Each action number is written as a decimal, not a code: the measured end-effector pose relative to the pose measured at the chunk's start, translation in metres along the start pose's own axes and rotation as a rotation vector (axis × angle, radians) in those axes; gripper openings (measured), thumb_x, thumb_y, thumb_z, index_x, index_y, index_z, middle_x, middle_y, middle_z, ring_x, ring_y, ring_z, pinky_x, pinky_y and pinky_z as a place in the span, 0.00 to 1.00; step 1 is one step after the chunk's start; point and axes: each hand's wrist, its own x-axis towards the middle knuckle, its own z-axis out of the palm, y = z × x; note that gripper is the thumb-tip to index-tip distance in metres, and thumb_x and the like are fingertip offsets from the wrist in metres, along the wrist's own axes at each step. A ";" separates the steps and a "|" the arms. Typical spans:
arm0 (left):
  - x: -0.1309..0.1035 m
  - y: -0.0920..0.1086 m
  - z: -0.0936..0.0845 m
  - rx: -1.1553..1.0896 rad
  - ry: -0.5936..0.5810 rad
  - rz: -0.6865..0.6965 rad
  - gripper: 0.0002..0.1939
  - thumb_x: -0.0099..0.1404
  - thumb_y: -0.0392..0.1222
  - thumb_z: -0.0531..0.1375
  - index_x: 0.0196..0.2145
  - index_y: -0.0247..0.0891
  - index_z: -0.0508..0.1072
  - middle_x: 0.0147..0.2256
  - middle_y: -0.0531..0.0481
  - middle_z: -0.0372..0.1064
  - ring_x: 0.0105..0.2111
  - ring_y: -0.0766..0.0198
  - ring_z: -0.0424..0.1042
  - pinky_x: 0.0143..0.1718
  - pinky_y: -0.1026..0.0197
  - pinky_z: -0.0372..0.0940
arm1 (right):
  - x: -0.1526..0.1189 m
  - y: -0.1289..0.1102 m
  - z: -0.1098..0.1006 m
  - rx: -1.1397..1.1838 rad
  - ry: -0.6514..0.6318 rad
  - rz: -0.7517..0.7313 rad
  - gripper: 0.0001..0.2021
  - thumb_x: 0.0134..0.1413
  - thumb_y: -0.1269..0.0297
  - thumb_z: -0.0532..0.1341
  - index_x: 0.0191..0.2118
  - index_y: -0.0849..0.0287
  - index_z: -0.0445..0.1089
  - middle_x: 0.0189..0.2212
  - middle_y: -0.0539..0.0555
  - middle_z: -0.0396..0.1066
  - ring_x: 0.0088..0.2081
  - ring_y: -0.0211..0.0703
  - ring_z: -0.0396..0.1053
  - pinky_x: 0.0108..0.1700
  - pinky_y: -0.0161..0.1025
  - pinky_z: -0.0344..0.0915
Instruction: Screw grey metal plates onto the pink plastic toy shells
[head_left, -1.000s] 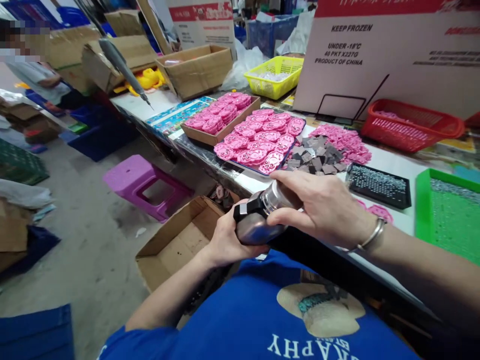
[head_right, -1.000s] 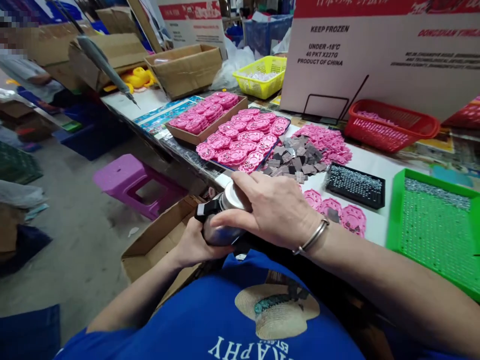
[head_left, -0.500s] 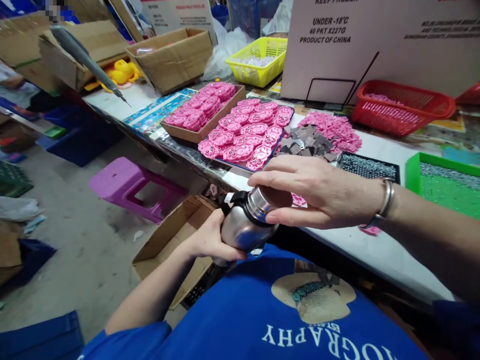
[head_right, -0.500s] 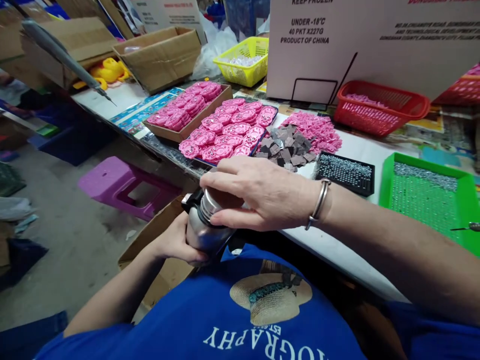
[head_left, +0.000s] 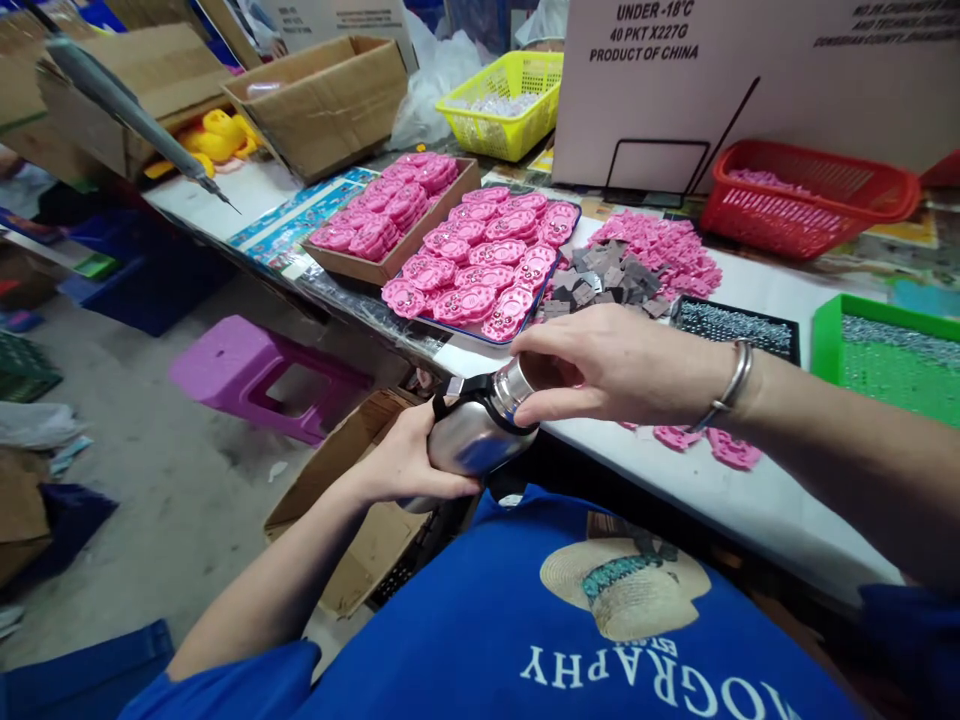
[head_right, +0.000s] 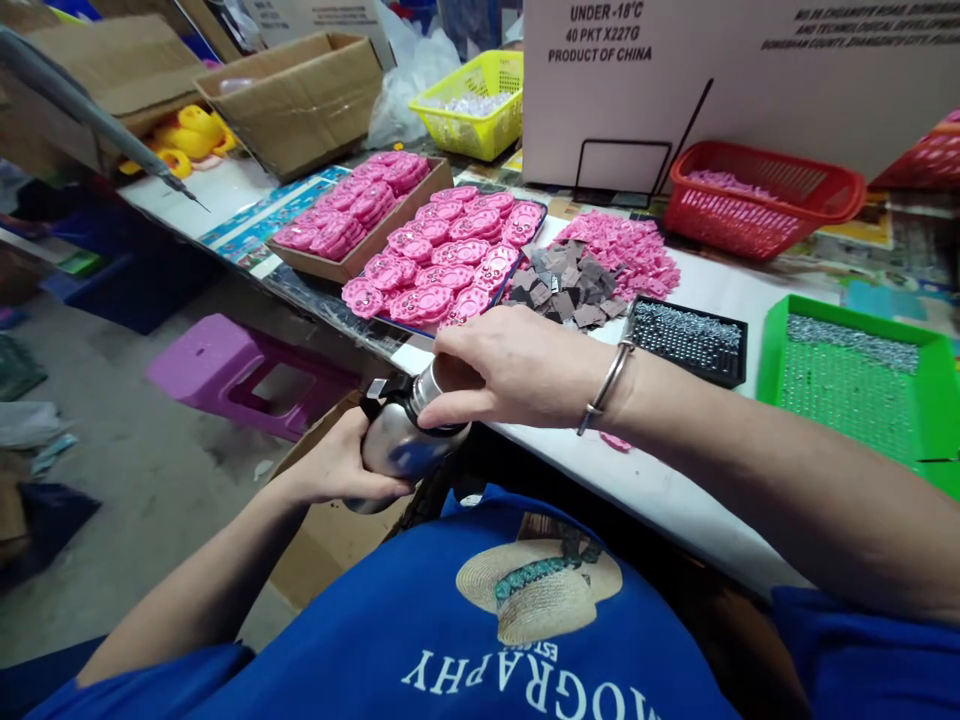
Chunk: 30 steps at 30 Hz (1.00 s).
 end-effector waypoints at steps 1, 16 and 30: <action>0.000 -0.001 0.000 -0.001 -0.003 -0.008 0.37 0.48 0.54 0.72 0.51 0.33 0.69 0.43 0.45 0.74 0.42 0.51 0.74 0.45 0.53 0.71 | 0.001 0.000 -0.001 -0.016 0.001 -0.020 0.23 0.62 0.46 0.60 0.47 0.63 0.72 0.34 0.55 0.70 0.33 0.39 0.64 0.38 0.38 0.60; 0.007 -0.008 -0.022 -0.053 -0.075 -0.019 0.38 0.49 0.54 0.73 0.53 0.35 0.68 0.47 0.45 0.73 0.47 0.50 0.73 0.52 0.51 0.69 | 0.000 0.028 0.007 -0.107 0.232 -0.526 0.16 0.65 0.76 0.53 0.55 0.58 0.66 0.58 0.58 0.64 0.58 0.42 0.62 0.60 0.46 0.62; 0.011 -0.016 -0.022 0.053 -0.030 -0.021 0.41 0.50 0.56 0.71 0.57 0.35 0.66 0.49 0.44 0.72 0.48 0.48 0.73 0.50 0.52 0.69 | 0.007 0.025 -0.007 0.096 0.230 -0.151 0.15 0.60 0.63 0.62 0.51 0.60 0.68 0.39 0.53 0.69 0.40 0.40 0.64 0.44 0.39 0.61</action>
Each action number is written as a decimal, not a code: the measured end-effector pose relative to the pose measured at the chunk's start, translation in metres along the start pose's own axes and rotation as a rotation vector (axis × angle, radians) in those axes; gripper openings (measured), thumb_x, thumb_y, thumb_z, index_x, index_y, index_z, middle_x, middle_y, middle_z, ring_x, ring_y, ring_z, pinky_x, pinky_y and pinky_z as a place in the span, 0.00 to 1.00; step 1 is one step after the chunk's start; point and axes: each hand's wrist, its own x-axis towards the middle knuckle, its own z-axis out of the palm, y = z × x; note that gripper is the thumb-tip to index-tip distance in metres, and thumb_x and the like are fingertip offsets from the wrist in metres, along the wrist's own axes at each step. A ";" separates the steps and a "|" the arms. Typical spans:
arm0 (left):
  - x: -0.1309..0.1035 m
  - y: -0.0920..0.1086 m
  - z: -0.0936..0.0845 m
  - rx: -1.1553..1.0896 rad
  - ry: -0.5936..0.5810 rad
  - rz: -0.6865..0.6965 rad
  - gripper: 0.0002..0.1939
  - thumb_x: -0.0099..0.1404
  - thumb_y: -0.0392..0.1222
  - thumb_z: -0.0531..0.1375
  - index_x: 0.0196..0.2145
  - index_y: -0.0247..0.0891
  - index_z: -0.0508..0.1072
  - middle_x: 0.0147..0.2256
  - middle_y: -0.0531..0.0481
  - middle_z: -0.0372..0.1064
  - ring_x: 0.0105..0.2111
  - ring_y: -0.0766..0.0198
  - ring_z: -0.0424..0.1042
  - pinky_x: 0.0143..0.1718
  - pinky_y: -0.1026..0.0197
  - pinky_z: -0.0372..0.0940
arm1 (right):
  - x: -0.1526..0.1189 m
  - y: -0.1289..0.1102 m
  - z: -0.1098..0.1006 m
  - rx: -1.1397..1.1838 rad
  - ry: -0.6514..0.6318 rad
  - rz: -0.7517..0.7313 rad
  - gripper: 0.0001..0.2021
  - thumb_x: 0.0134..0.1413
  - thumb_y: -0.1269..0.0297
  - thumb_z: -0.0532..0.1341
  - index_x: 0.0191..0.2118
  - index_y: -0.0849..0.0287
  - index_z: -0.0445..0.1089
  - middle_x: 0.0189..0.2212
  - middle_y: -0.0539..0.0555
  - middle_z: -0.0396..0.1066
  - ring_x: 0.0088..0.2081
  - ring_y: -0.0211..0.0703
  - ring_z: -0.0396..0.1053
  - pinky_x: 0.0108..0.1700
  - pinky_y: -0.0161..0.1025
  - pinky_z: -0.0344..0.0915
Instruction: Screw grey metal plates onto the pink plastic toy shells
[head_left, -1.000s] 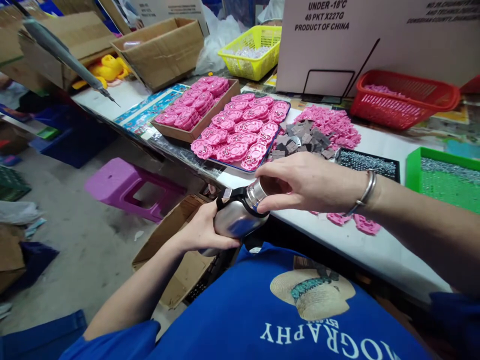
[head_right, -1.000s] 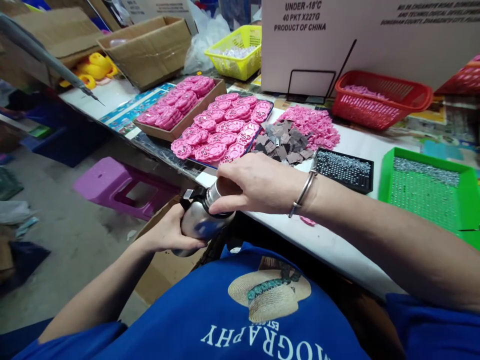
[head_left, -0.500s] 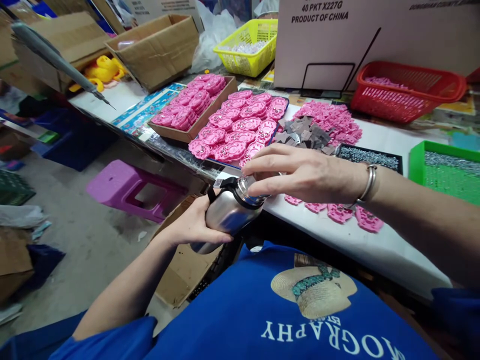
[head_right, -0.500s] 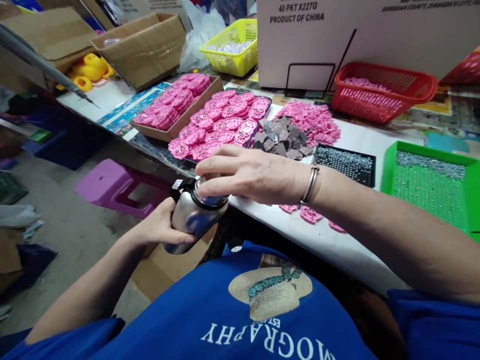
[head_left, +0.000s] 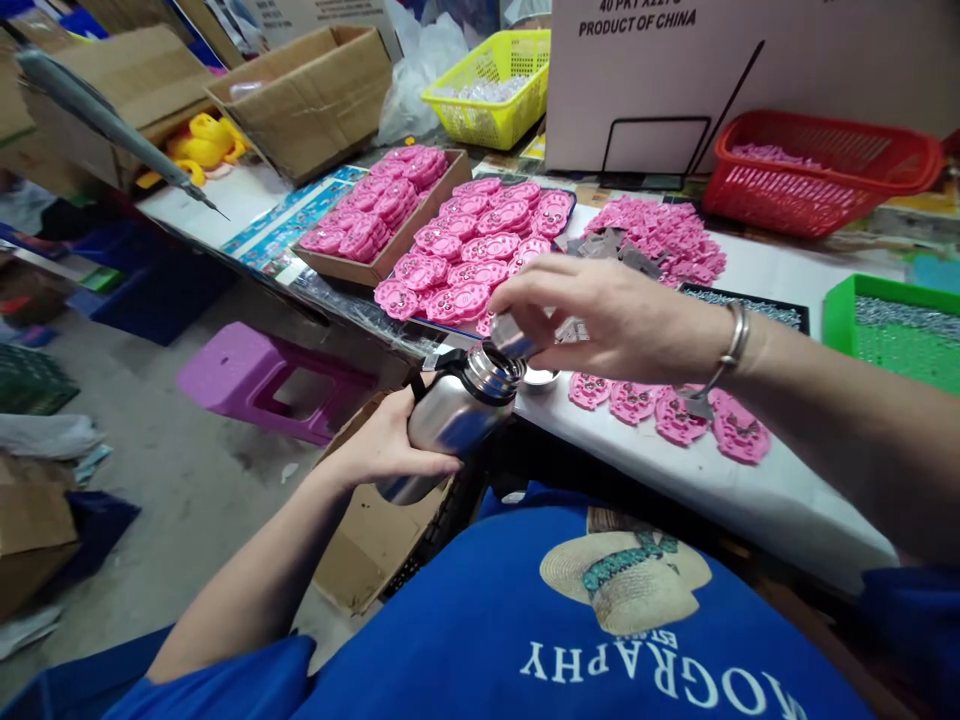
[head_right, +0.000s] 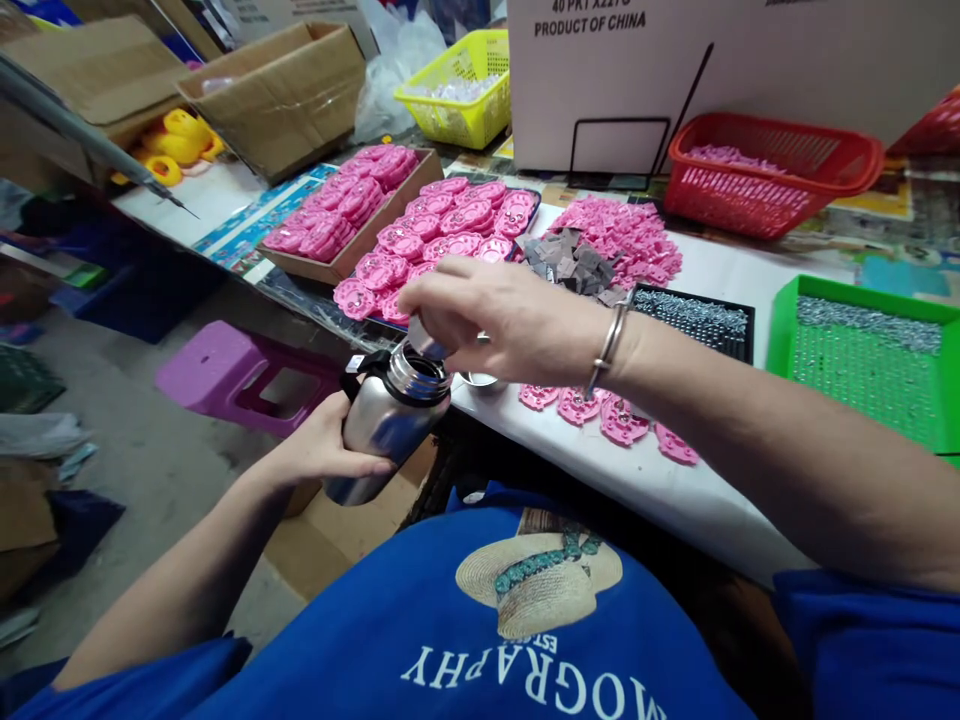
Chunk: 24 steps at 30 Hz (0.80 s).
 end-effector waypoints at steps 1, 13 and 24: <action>0.000 -0.001 -0.001 0.010 -0.007 -0.002 0.41 0.51 0.56 0.71 0.58 0.36 0.65 0.50 0.44 0.72 0.48 0.49 0.73 0.50 0.54 0.69 | -0.003 0.002 -0.002 0.001 0.051 -0.012 0.15 0.60 0.65 0.62 0.52 0.59 0.68 0.39 0.53 0.69 0.40 0.40 0.64 0.45 0.39 0.62; 0.003 0.017 -0.028 0.425 -0.052 -0.169 0.42 0.53 0.65 0.65 0.58 0.39 0.64 0.46 0.45 0.74 0.43 0.52 0.75 0.43 0.56 0.67 | -0.067 0.011 -0.002 0.168 0.320 0.260 0.24 0.56 0.56 0.67 0.57 0.56 0.69 0.50 0.57 0.71 0.47 0.47 0.72 0.50 0.48 0.74; 0.014 0.035 -0.040 0.625 -0.114 -0.154 0.36 0.54 0.66 0.64 0.51 0.38 0.65 0.40 0.47 0.73 0.36 0.54 0.75 0.37 0.60 0.64 | -0.099 0.016 0.005 0.194 0.333 0.388 0.27 0.54 0.55 0.69 0.59 0.52 0.68 0.50 0.56 0.72 0.46 0.47 0.74 0.51 0.50 0.77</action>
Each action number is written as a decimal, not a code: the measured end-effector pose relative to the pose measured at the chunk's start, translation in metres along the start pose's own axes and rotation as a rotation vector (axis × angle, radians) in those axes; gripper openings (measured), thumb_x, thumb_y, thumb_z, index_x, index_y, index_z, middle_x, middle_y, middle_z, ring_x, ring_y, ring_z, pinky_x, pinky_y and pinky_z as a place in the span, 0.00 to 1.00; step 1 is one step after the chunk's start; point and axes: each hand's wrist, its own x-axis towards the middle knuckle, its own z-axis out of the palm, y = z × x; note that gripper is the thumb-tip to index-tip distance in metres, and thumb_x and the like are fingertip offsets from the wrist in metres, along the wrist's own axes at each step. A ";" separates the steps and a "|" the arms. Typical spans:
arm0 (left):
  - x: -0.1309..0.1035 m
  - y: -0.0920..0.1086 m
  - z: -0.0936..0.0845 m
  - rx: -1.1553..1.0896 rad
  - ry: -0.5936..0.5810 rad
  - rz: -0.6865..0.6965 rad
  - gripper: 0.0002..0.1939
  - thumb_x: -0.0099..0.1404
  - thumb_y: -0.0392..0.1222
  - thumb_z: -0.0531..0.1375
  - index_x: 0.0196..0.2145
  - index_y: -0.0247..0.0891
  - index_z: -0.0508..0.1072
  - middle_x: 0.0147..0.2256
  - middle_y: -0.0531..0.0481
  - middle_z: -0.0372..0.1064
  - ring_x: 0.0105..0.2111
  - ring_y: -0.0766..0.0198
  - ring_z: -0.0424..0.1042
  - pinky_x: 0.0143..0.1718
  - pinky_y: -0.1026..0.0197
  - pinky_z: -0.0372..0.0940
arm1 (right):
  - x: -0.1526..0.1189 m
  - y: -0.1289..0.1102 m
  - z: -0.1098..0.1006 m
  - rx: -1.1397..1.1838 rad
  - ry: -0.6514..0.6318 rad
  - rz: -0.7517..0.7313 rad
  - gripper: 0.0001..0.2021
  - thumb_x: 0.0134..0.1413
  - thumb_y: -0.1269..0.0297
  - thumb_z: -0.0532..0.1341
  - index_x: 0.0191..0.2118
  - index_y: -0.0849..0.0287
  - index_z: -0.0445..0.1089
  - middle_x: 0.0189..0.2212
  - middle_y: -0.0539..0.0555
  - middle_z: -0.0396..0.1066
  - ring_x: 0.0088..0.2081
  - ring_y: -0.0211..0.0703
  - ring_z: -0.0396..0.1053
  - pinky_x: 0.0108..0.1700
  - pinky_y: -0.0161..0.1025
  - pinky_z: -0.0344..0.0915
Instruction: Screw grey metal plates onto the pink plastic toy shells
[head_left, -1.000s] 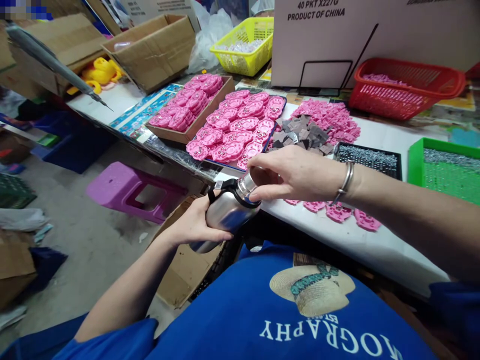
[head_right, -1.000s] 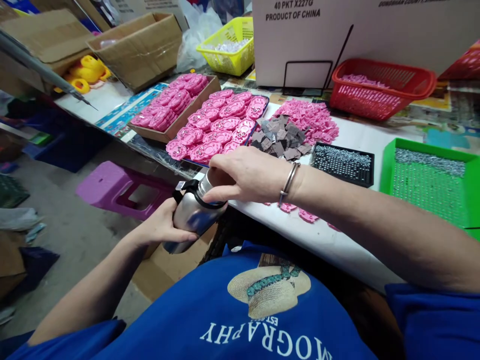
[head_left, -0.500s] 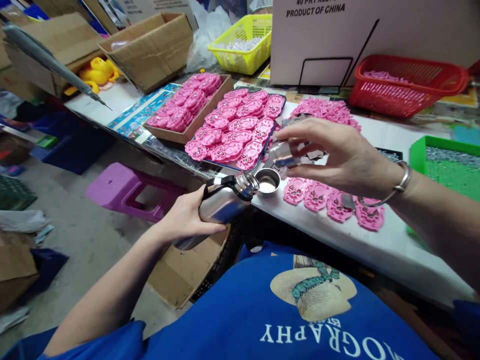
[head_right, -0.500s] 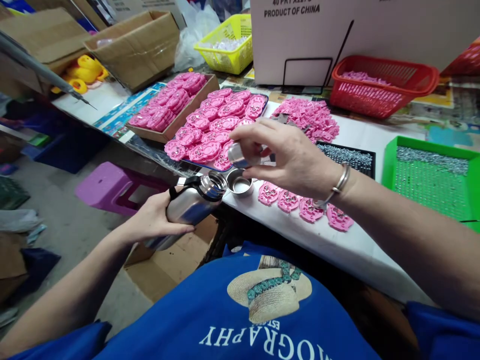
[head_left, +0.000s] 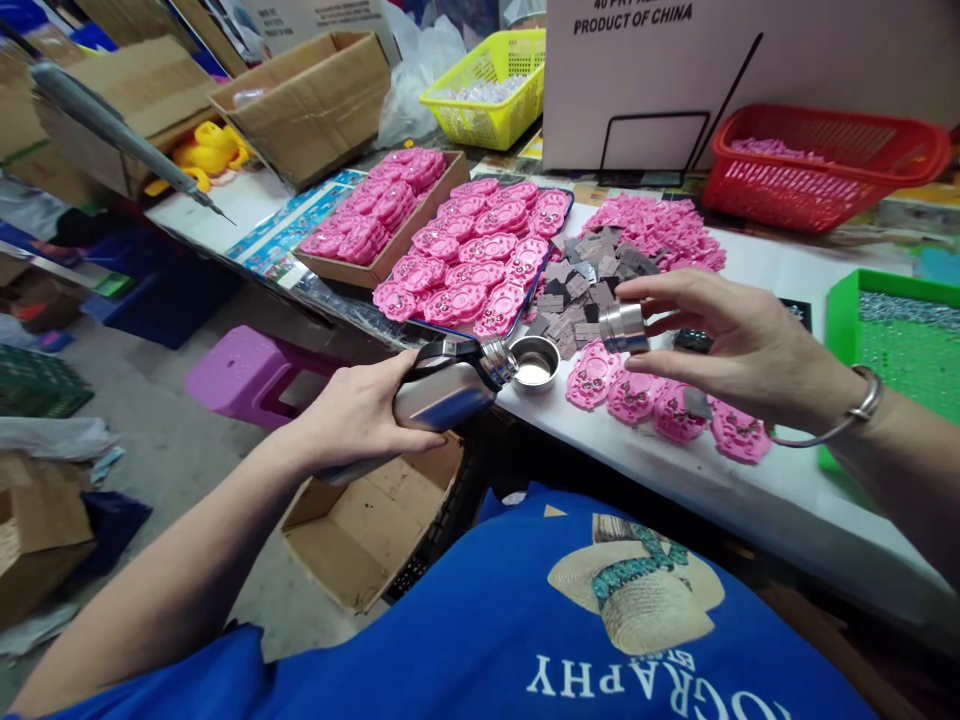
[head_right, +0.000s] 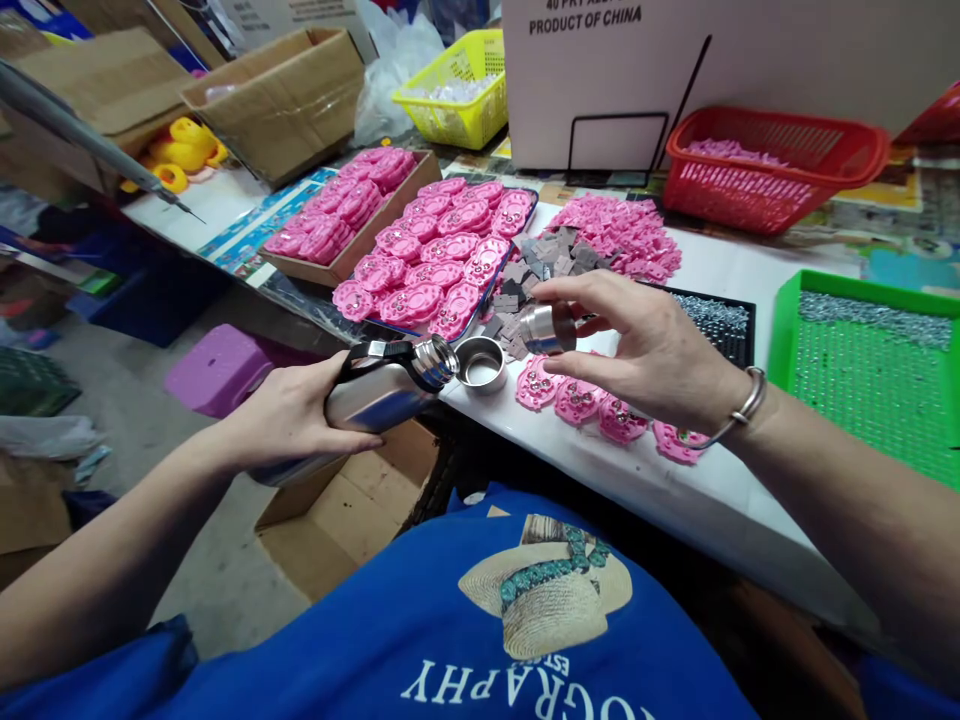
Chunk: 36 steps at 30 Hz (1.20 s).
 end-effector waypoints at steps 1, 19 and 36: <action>0.000 0.001 -0.001 0.010 -0.003 -0.003 0.36 0.54 0.66 0.64 0.51 0.38 0.65 0.40 0.47 0.73 0.36 0.53 0.75 0.37 0.60 0.64 | -0.001 0.000 0.000 -0.006 0.001 0.001 0.27 0.53 0.55 0.69 0.59 0.52 0.69 0.50 0.56 0.72 0.46 0.48 0.74 0.51 0.50 0.76; -0.001 0.008 -0.019 0.107 -0.006 -0.023 0.36 0.52 0.64 0.64 0.52 0.41 0.66 0.41 0.45 0.75 0.37 0.50 0.75 0.36 0.57 0.65 | 0.001 0.002 0.005 0.007 -0.020 -0.021 0.25 0.55 0.54 0.67 0.58 0.52 0.69 0.48 0.57 0.72 0.46 0.48 0.73 0.52 0.53 0.75; -0.001 0.011 -0.024 0.172 -0.051 -0.019 0.41 0.55 0.64 0.63 0.58 0.36 0.64 0.46 0.40 0.75 0.40 0.45 0.76 0.37 0.52 0.66 | 0.006 0.001 0.008 -0.017 -0.036 -0.084 0.25 0.56 0.55 0.67 0.58 0.54 0.69 0.47 0.57 0.73 0.44 0.47 0.73 0.49 0.51 0.75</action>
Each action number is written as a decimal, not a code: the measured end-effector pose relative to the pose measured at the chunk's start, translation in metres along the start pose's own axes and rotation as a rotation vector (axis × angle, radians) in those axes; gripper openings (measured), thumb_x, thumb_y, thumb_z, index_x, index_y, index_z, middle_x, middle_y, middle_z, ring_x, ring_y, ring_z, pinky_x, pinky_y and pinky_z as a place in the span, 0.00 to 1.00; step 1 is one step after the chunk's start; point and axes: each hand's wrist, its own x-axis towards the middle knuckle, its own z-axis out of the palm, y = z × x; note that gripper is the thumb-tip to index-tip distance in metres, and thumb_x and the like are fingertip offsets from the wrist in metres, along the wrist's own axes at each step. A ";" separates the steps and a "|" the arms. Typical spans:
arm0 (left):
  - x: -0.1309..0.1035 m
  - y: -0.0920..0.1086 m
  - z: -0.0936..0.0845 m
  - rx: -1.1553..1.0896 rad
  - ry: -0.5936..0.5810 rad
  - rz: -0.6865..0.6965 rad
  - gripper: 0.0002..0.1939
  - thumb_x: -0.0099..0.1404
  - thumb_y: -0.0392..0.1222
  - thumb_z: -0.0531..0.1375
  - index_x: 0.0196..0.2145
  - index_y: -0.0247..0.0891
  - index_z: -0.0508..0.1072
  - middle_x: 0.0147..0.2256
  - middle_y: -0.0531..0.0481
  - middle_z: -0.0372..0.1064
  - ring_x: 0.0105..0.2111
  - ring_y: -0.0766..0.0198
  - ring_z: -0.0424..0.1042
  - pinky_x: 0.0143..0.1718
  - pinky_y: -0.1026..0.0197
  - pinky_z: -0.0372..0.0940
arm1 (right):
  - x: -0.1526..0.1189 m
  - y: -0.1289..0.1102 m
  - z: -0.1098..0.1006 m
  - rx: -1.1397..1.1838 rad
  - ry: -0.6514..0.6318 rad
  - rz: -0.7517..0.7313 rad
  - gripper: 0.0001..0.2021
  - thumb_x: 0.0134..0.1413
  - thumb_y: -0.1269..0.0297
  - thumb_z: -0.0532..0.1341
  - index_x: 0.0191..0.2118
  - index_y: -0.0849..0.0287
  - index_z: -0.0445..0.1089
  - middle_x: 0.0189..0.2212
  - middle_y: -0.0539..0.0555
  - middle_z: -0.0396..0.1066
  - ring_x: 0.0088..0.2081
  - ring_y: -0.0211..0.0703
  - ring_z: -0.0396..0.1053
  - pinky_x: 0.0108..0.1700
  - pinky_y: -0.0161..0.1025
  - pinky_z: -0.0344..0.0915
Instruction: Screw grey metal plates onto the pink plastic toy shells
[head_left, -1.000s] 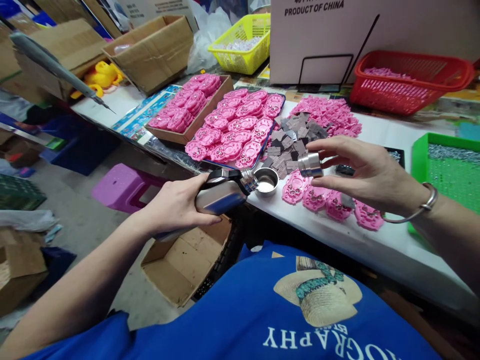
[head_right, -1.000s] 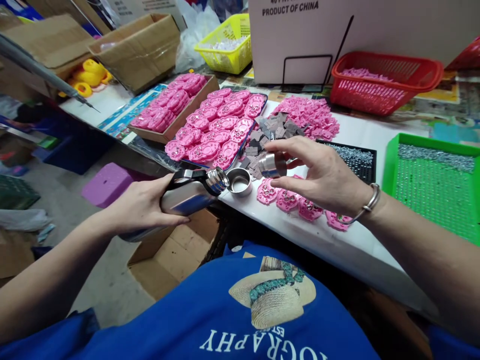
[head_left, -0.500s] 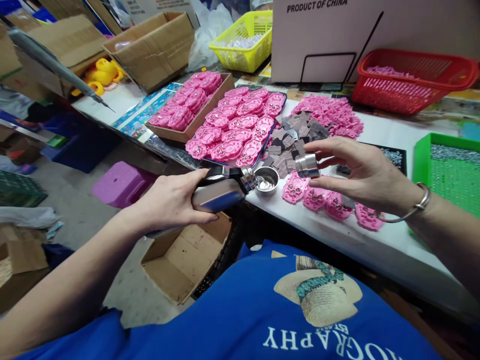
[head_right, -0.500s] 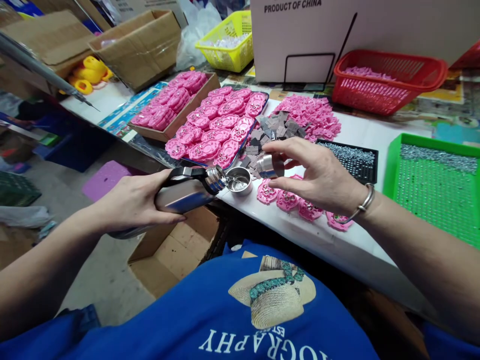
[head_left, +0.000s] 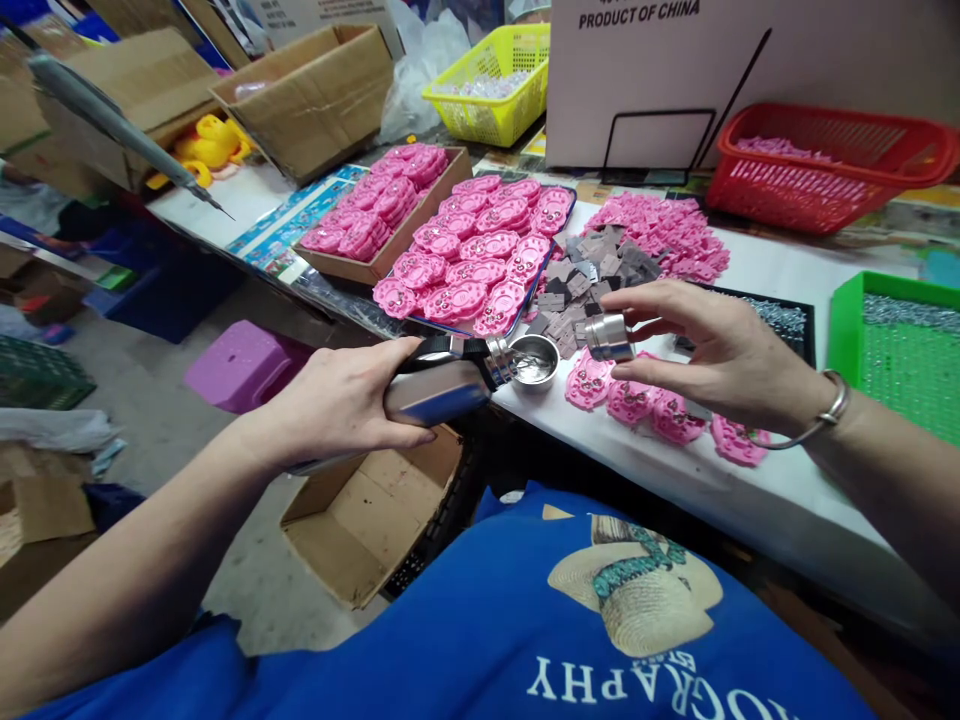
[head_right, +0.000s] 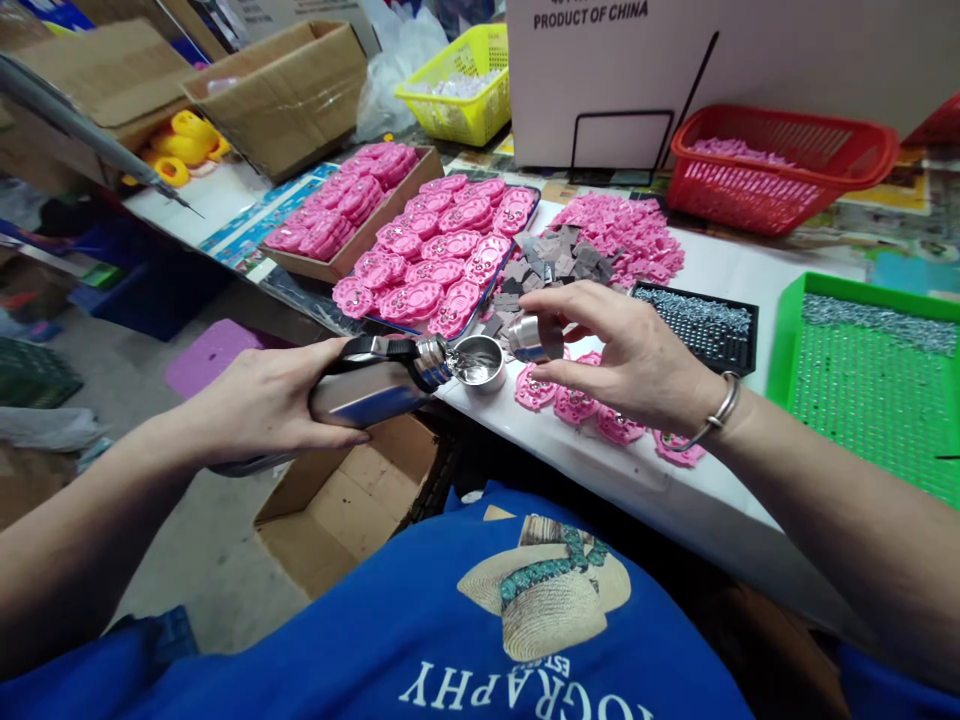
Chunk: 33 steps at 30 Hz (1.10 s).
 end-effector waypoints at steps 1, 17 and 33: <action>0.000 0.000 0.001 -0.005 0.007 0.002 0.41 0.54 0.65 0.63 0.58 0.37 0.64 0.46 0.41 0.75 0.39 0.45 0.76 0.36 0.52 0.66 | 0.000 0.000 0.000 -0.004 0.000 -0.004 0.24 0.56 0.56 0.67 0.58 0.53 0.69 0.47 0.57 0.73 0.44 0.47 0.73 0.49 0.50 0.75; -0.002 -0.001 -0.001 0.022 0.009 -0.009 0.39 0.54 0.64 0.63 0.56 0.38 0.64 0.45 0.42 0.75 0.39 0.46 0.76 0.36 0.54 0.66 | 0.003 0.001 0.003 -0.017 -0.013 -0.028 0.24 0.56 0.56 0.66 0.57 0.55 0.69 0.46 0.57 0.74 0.44 0.47 0.73 0.48 0.50 0.74; -0.005 -0.004 0.012 -0.175 0.116 -0.015 0.32 0.54 0.60 0.65 0.51 0.39 0.67 0.40 0.47 0.75 0.36 0.53 0.76 0.36 0.59 0.66 | 0.006 0.004 0.009 0.081 0.010 -0.014 0.25 0.57 0.56 0.67 0.59 0.51 0.68 0.50 0.55 0.71 0.47 0.44 0.73 0.51 0.47 0.75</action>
